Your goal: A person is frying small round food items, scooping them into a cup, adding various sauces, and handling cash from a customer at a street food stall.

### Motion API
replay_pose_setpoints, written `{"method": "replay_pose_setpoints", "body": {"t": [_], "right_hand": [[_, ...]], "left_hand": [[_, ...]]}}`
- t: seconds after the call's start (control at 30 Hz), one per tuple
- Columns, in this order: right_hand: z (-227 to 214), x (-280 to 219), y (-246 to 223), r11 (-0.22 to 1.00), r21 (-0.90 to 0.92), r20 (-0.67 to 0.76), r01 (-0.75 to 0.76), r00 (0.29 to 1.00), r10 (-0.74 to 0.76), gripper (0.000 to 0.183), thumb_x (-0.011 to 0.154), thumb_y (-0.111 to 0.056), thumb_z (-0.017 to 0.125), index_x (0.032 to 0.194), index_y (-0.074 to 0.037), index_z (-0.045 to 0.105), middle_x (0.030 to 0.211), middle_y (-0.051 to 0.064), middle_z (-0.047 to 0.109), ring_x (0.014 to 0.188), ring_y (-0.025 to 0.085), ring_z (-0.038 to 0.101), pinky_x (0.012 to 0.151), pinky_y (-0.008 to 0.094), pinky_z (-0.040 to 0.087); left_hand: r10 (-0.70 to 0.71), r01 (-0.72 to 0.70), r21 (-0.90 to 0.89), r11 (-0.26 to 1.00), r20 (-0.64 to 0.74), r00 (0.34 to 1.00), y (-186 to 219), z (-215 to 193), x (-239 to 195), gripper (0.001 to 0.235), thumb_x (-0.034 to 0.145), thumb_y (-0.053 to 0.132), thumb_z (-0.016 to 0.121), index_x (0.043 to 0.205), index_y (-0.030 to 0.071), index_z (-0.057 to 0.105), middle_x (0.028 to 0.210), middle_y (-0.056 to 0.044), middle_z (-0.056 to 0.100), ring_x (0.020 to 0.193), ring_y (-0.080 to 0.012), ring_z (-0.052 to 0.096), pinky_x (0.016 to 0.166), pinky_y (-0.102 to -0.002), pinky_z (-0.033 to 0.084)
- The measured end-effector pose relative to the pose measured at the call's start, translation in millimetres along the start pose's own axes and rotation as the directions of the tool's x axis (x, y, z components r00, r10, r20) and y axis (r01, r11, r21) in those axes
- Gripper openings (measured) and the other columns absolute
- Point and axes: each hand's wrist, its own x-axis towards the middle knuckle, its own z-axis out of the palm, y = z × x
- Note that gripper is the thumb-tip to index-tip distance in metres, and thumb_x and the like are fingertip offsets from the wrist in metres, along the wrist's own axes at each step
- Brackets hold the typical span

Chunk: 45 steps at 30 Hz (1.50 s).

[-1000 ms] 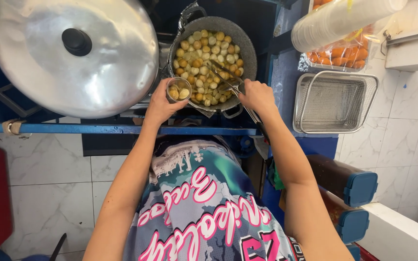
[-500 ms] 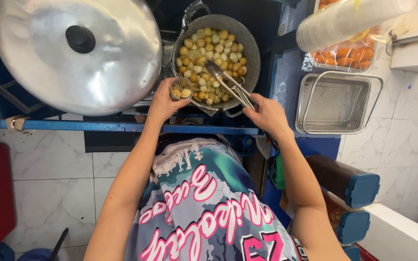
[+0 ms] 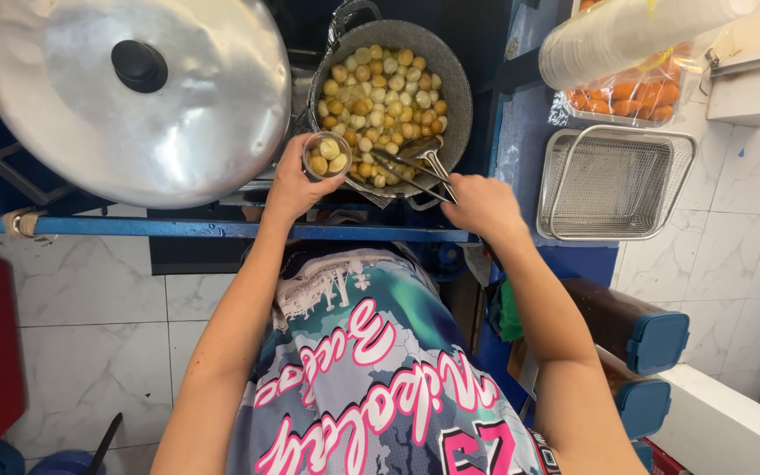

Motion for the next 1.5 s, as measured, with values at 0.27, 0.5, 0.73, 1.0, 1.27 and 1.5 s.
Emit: {"method": "replay_pose_setpoints", "body": {"t": [0.27, 0.5, 0.73, 1.0, 1.27, 1.5], "right_hand": [[38.3, 41.9, -23.3, 0.924, -0.316, -0.129, 0.216, 0.955, -0.267, 0.023, 0.079, -0.027, 0.07, 0.095, -0.01, 0.07, 0.074, 0.009, 0.072, 0.066, 0.035, 0.074, 0.057, 0.05, 0.059], [21.2, 29.0, -4.8, 1.0, -0.024, -0.227, 0.017, 0.974, -0.022, 0.032, 0.091, -0.033, 0.064, 0.112, -0.009, 0.062, 0.097, 0.017, 0.071, 0.081, 0.051, 0.072, 0.071, 0.063, 0.059], [50.4, 30.4, 9.6, 0.993, 0.116, -0.246, -0.032, 0.967, 0.06, 0.035, 0.091, -0.031, 0.063, 0.117, -0.009, 0.065, 0.091, 0.016, 0.072, 0.08, 0.05, 0.073, 0.073, 0.061, 0.058], [-15.3, -85.2, -20.0, 0.762, 0.642, -0.153, 0.087, 0.988, 0.017, 0.051, 0.088, -0.037, 0.072, 0.13, -0.008, 0.066, 0.081, 0.02, 0.073, 0.086, 0.046, 0.071, 0.079, 0.058, 0.052], [28.8, -91.6, -6.8, 0.664, 0.735, -0.366, 0.137, 0.905, 0.219, 0.05, 0.092, -0.039, 0.076, 0.133, -0.013, 0.065, 0.081, 0.012, 0.072, 0.08, 0.03, 0.071, 0.075, 0.045, 0.054], [30.8, -121.4, 17.1, 0.873, 0.442, -0.326, -0.204, 0.87, 0.369, 0.048, 0.092, -0.047, 0.063, 0.131, -0.019, 0.063, 0.108, 0.014, 0.076, 0.1, 0.039, 0.074, 0.085, 0.054, 0.057]], "left_hand": [[0.061, -0.059, 0.035, 0.998, -0.037, 0.997, -3.8, 0.3, -0.8, 0.076, 0.071, 0.032, 0.102, 0.128, 0.006, 0.059, 0.112, -0.019, 0.062, 0.113, -0.0374, 0.063, 0.096, -0.049, 0.055], [0.021, -0.02, 0.015, 1.0, -0.021, 1.0, 2.1, 2.2, -1.3, 0.075, 0.074, 0.03, 0.099, 0.132, 0.008, 0.057, 0.116, -0.019, 0.063, 0.116, -0.038, 0.063, 0.099, -0.052, 0.053], [-0.025, 0.025, 0.029, 0.999, 0.0, 1.0, 12.7, 3.9, 0.9, 0.076, 0.077, 0.026, 0.096, 0.138, 0.011, 0.053, 0.125, -0.019, 0.063, 0.125, -0.0389, 0.06, 0.107, -0.054, 0.047], [0.017, -0.017, 0.002, 1.0, -0.015, 1.0, 31.8, 18.2, 13.9, 0.075, 0.077, 0.029, 0.096, 0.138, 0.013, 0.054, 0.125, -0.019, 0.063, 0.125, -0.0405, 0.06, 0.107, -0.055, 0.047], [0.075, -0.079, -0.13, 0.988, -0.03, 0.997, 60.7, 38.0, 6.8, 0.078, 0.078, 0.027, 0.098, 0.14, 0.015, 0.053, 0.128, -0.016, 0.064, 0.128, -0.0354, 0.059, 0.106, -0.054, 0.048], [0.3, -0.294, -0.18, 0.939, 0.007, 0.954, 87.9, 42.4, 14.1, 0.081, 0.081, 0.008, 0.089, 0.147, 0.001, 0.044, 0.14, -0.021, 0.05, 0.132, -0.0337, 0.053, 0.112, -0.05, 0.044]]}}
